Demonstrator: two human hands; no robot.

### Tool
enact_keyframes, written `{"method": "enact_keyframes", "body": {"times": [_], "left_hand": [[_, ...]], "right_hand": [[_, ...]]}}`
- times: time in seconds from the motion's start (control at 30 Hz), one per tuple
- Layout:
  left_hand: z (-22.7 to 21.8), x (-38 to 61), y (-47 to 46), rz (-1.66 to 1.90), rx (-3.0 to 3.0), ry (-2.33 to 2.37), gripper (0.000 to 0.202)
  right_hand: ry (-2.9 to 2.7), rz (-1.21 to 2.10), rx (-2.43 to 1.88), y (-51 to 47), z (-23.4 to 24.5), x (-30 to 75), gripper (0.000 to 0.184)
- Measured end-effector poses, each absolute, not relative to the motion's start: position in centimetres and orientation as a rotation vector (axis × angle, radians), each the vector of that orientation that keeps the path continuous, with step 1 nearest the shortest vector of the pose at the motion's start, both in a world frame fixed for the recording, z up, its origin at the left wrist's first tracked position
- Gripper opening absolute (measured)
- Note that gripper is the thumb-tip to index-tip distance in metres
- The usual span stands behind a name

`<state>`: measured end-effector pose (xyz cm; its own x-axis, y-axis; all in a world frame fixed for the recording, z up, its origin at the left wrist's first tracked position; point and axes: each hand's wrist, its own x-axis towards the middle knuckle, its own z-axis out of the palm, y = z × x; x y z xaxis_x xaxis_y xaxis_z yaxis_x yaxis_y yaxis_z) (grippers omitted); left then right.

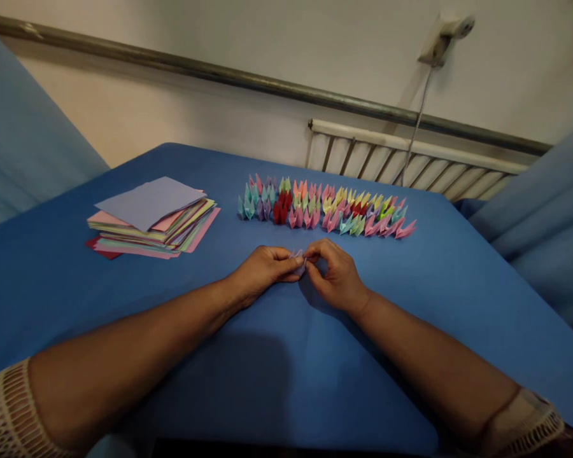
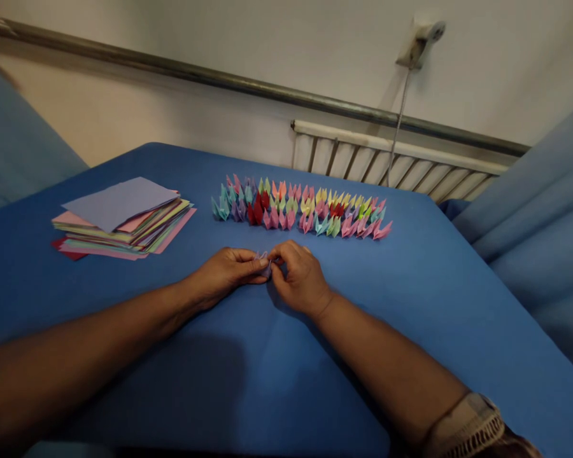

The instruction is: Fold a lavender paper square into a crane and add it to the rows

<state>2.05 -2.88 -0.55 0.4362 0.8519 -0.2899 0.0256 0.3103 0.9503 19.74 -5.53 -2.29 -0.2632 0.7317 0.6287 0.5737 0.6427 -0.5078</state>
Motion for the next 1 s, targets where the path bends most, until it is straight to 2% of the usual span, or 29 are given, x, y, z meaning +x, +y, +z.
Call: {"method": "enact_keyframes", "body": {"times": [0.53,1.0], "left_hand": [[-0.60,2.19,-3.11,0.675,1.156,0.968,0.027],[-0.50,2.27,-3.17,0.685,1.153,0.957,0.029]], "right_hand": [[-2.033,0.106,-1.076,-6.09,-1.93,19.73,0.018],[-1.957,0.217,-1.047,-5.81,-2.34,19.72,0.013]]}}
